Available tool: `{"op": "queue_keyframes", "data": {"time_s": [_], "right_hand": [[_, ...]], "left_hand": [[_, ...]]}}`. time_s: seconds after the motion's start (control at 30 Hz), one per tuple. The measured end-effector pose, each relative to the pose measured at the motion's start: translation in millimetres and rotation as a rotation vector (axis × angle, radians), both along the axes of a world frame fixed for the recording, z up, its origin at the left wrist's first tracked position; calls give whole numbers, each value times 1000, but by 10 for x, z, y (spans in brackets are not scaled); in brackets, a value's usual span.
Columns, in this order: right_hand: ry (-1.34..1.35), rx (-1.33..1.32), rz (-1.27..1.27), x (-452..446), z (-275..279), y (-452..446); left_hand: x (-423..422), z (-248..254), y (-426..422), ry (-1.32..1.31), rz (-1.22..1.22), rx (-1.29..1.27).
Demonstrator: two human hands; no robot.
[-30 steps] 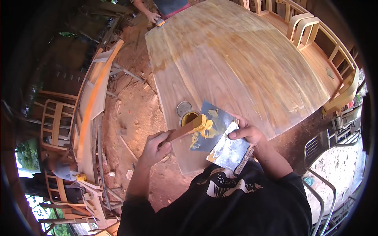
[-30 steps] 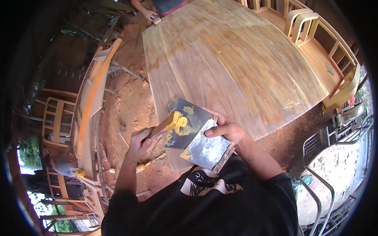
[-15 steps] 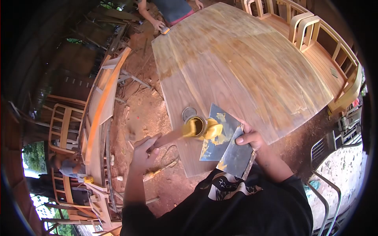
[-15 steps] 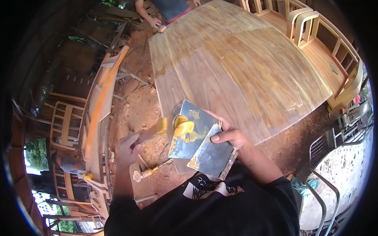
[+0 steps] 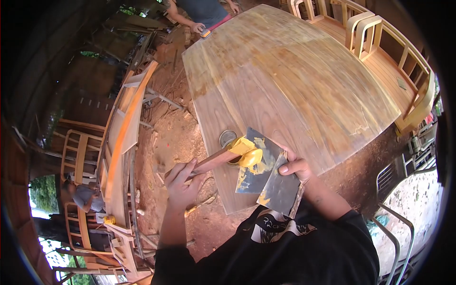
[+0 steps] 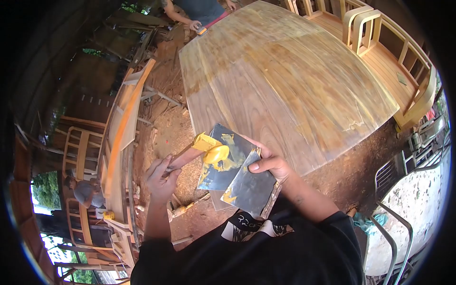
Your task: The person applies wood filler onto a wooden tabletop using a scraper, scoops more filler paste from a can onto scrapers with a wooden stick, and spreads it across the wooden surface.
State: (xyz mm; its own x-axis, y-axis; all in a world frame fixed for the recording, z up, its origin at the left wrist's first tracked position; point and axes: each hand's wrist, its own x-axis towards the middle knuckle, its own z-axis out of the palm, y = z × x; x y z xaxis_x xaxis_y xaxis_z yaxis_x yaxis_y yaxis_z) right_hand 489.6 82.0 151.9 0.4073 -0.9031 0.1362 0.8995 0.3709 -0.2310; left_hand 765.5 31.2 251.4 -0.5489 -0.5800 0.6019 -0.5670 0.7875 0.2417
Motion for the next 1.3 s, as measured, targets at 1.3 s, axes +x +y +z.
{"op": "queue_keyframes", "data": {"time_s": [1.3], "right_hand": [[132,131,-98,-2,-33,152]], "left_hand": [[296,-301,-5,10,-115,865]]}}
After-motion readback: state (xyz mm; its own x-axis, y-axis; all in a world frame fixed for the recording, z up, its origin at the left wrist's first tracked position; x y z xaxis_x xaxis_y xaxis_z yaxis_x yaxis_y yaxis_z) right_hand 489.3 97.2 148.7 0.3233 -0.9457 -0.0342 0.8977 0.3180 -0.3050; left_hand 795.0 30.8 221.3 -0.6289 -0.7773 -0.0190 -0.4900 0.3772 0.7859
